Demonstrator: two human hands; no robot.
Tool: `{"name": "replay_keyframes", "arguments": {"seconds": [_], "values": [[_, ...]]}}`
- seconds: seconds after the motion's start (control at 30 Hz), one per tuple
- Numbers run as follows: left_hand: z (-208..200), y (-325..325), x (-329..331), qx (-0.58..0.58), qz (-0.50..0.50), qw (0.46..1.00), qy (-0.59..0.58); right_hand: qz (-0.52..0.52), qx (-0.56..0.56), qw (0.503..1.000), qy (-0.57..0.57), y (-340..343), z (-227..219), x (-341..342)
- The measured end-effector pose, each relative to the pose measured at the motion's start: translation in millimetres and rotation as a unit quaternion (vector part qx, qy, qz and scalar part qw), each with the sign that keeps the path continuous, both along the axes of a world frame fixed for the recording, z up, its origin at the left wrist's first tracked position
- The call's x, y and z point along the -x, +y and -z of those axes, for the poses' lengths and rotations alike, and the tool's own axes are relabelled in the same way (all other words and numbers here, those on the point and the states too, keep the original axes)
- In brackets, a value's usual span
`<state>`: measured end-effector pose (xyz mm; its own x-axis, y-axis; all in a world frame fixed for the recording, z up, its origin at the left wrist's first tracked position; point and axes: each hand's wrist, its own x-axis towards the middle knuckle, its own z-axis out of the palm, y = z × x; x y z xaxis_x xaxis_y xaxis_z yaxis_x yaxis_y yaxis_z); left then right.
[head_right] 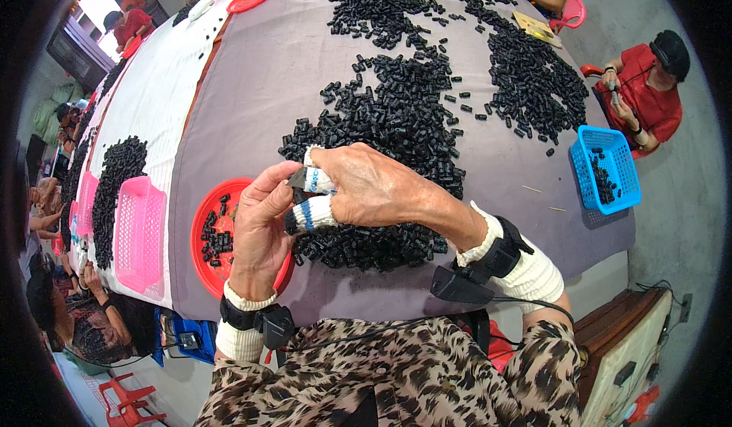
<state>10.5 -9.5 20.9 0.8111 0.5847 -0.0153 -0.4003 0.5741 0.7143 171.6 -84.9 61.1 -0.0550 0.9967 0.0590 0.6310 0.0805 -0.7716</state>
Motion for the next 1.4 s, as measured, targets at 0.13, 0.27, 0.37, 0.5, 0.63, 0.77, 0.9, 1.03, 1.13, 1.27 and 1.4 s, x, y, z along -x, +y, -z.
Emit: {"name": "replay_keyframes", "arguments": {"seconds": [0.13,0.27,0.37,0.5,0.63,0.77,0.9,1.03,1.13,1.27,1.4], "values": [[-1.0,-1.3,-0.8,0.003,0.001,1.000,0.003,-0.015,-0.016,1.000,0.008,0.3,3.9,-0.7],[2.2,-0.2,-0.4,-0.004,-0.003,1.000,0.012,-0.023,-0.009,1.000,0.003,0.3,-2.4,1.0],[0.3,-1.3,-3.9,0.001,0.005,1.000,0.030,-0.012,-0.052,0.997,-0.050,-3.9,5.2,0.5],[1.5,-0.6,-3.4,0.012,0.018,1.000,-0.001,-0.018,-0.025,0.999,0.016,-3.2,1.3,-2.1],[5.1,0.1,-3.2,0.020,0.042,0.999,-0.026,0.012,-0.003,1.000,0.020,-4.1,-2.0,-3.3],[6.8,-0.1,-2.8,0.018,0.030,0.999,-0.024,0.011,-0.003,1.000,0.023,-2.9,-3.1,-1.7],[5.6,-0.3,-3.6,0.010,0.033,0.999,-0.023,0.007,0.005,1.000,-0.002,-2.1,-1.9,-2.8],[6.5,1.5,-2.1,0.008,0.047,0.999,-0.024,0.011,-0.008,1.000,0.023,-1.0,0.0,-2.2],[5.0,0.1,-2.8,0.002,0.032,0.999,-0.013,0.007,-0.001,1.000,0.008,-0.5,1.9,-2.9],[7.7,0.4,-3.4,-0.008,0.018,1.000,0.000,0.000,-0.004,1.000,0.005,-1.3,0.8,-1.5],[4.1,-0.3,-3.1,0.001,0.021,1.000,0.007,0.001,-0.005,1.000,-0.002,-1.7,5.0,-0.4]]}}
